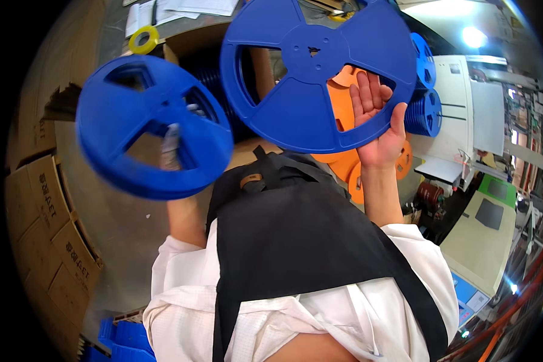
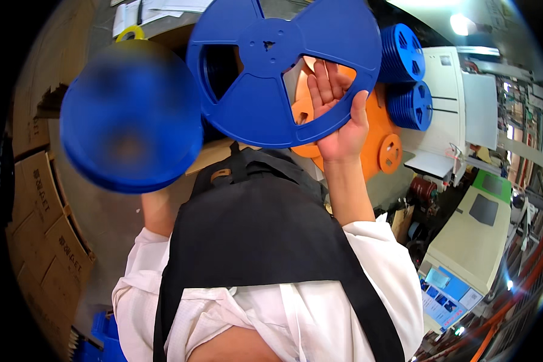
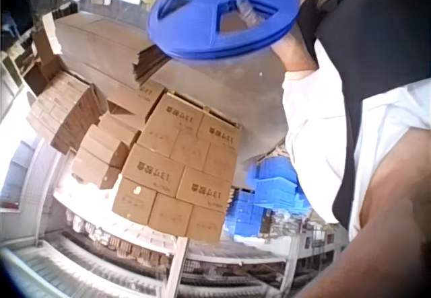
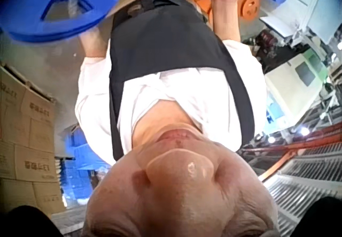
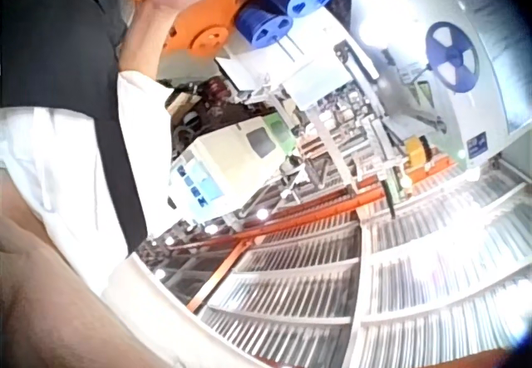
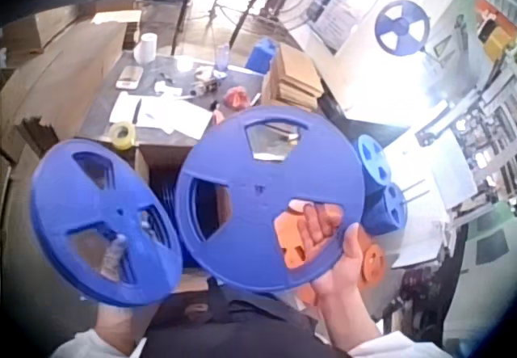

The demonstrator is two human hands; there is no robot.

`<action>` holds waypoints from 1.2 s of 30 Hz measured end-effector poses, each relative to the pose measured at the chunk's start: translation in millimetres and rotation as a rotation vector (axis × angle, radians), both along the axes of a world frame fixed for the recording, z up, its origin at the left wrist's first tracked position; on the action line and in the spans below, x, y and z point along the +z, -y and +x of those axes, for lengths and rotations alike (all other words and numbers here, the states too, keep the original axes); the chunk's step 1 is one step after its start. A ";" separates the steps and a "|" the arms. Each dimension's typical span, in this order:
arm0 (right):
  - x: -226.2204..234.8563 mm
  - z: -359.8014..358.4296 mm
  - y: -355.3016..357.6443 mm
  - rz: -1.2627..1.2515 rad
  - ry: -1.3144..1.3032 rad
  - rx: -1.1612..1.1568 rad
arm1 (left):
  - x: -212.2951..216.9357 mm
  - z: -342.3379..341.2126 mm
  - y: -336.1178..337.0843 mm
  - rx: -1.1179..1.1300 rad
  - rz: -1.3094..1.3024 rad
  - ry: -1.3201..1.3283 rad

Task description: The person picks up blue plastic spools from a table and places them into a cardboard box. The person repeatedly picks up spools and stacks them inside the box.

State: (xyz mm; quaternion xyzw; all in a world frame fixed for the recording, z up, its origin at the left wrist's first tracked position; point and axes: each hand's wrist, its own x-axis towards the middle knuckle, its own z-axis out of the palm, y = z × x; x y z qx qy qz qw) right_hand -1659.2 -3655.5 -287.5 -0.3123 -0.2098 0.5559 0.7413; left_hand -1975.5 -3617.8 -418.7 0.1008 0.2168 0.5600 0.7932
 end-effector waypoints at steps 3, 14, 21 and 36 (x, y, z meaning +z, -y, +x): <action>11.3 -60.4 -14.5 0.016 0.432 0.160 | -2.2 26.6 0.9 -0.102 -0.058 -0.105; 12.8 -185.9 -7.2 0.471 1.142 0.739 | 29.1 53.6 17.3 -0.231 -0.036 0.386; 27.3 -154.2 -40.9 0.517 1.223 0.510 | 40.0 44.6 13.0 -0.141 -0.021 0.471; -75.1 -59.0 -21.7 -0.634 0.320 0.263 | -32.9 23.6 -3.6 -0.054 -0.086 0.507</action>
